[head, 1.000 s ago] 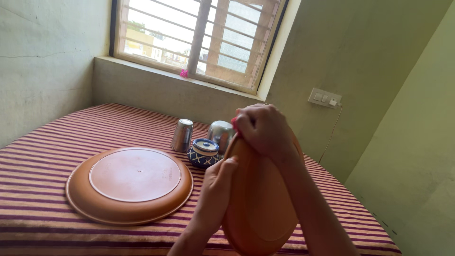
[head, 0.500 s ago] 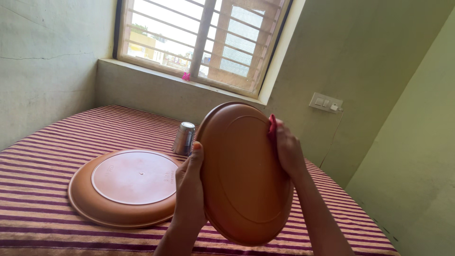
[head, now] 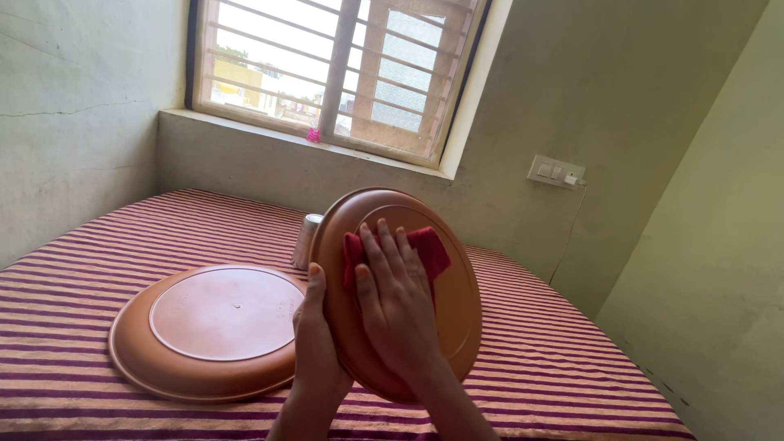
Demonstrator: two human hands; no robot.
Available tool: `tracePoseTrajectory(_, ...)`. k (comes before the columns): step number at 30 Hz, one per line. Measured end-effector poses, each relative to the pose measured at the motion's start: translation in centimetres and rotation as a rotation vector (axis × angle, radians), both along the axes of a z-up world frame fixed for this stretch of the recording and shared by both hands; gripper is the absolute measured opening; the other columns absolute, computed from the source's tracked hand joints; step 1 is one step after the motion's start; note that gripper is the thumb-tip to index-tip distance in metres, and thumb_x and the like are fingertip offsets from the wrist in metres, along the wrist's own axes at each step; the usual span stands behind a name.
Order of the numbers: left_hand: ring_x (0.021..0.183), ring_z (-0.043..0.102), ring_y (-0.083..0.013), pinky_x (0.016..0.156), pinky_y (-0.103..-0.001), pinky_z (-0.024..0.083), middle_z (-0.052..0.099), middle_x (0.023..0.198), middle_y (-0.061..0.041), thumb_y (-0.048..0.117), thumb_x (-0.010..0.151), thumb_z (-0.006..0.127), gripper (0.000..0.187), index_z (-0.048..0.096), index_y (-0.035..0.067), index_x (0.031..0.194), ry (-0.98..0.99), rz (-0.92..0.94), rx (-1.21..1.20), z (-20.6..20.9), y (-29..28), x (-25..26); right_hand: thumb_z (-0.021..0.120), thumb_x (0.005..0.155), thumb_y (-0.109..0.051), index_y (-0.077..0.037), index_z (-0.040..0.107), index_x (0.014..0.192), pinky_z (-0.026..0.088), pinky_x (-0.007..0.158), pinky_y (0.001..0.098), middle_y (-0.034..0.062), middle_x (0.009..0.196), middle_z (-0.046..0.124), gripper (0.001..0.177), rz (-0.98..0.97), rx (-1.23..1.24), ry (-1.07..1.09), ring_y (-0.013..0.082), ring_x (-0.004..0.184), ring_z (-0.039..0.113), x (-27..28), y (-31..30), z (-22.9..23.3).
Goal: The person wipes the front and back of several plates with a red cloth and places them upside down on a table next to other kitchen items.
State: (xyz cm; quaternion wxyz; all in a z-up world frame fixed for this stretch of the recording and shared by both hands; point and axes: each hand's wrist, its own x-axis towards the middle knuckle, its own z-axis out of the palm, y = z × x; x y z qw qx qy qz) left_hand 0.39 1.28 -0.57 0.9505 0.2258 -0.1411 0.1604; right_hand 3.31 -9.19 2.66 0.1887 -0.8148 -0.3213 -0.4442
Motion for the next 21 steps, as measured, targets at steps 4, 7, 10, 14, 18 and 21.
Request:
tracePoseTrajectory(4,0.103,0.069,-0.0224,0.088,-0.037,0.060,0.069,0.118,-0.018,0.048,0.101,0.044,0.061,0.058,-0.003,0.132,0.080,-0.007,0.072,-0.6,-0.8,0.4,0.034,0.109,-0.042,-0.015,0.045,0.155,0.019,0.126,0.0496,0.0159,0.163,0.040,0.054,-0.016,0.024,-0.027,0.0354,0.155,0.028,5.1,-2.0,2.5)
tracePoseTrajectory(7,0.098,0.069,-0.0238,0.083,-0.038,0.060,0.068,0.114,-0.020,0.047,0.103,0.046,0.060,0.059,-0.005,0.130,0.092,0.006,0.080,-1.4,-1.4,1.0,0.037,0.107,-0.045,-0.018,0.049,0.151,0.022,0.122,0.0493,0.0163,0.158,0.044,0.053,-0.098,0.092,0.117,0.0371,0.150,0.031,8.6,-6.1,3.1)
tracePoseTrajectory(10,0.096,0.069,-0.0237,0.082,-0.038,0.059,0.067,0.112,-0.020,0.046,0.103,0.045,0.057,0.057,-0.002,0.130,0.120,-0.015,0.029,-2.0,-2.4,1.4,0.042,0.101,-0.050,-0.019,0.058,0.141,0.044,0.106,0.0422,0.0129,0.136,0.064,0.053,-0.166,0.282,0.405,0.0318,0.127,0.059,10.3,-11.7,2.1)
tracePoseTrajectory(14,0.103,0.067,-0.0216,0.089,-0.038,0.057,0.067,0.117,-0.015,0.044,0.102,0.043,0.052,0.055,0.004,0.132,0.190,-0.055,-0.105,-2.9,-4.5,1.7,0.054,0.100,-0.047,-0.008,0.070,0.123,0.055,0.085,0.0347,0.0094,0.106,0.077,0.048,-0.099,0.542,0.641,0.0193,0.093,0.072,10.5,-19.6,-0.3)
tracePoseTrajectory(18,0.115,0.062,-0.0208,0.099,-0.038,0.052,0.064,0.126,-0.011,0.041,0.104,0.041,0.051,0.050,0.005,0.138,0.222,0.001,-0.139,-2.9,-7.3,2.4,0.061,0.101,-0.041,-0.004,0.066,0.114,0.057,0.069,0.0359,0.0116,0.095,0.068,0.039,0.098,0.998,0.905,0.0191,0.075,0.065,8.4,-26.4,-2.9)
tracePoseTrajectory(21,0.119,0.059,-0.0231,0.102,-0.042,0.051,0.058,0.129,-0.011,0.047,0.106,0.037,0.051,0.040,0.011,0.142,0.471,-0.043,0.104,-2.4,-9.7,3.1,0.064,0.099,-0.039,-0.007,0.063,0.108,0.058,0.065,0.0342,0.0073,0.093,0.067,0.033,0.246,1.120,0.933,0.0154,0.073,0.066,7.1,-30.5,-4.5)
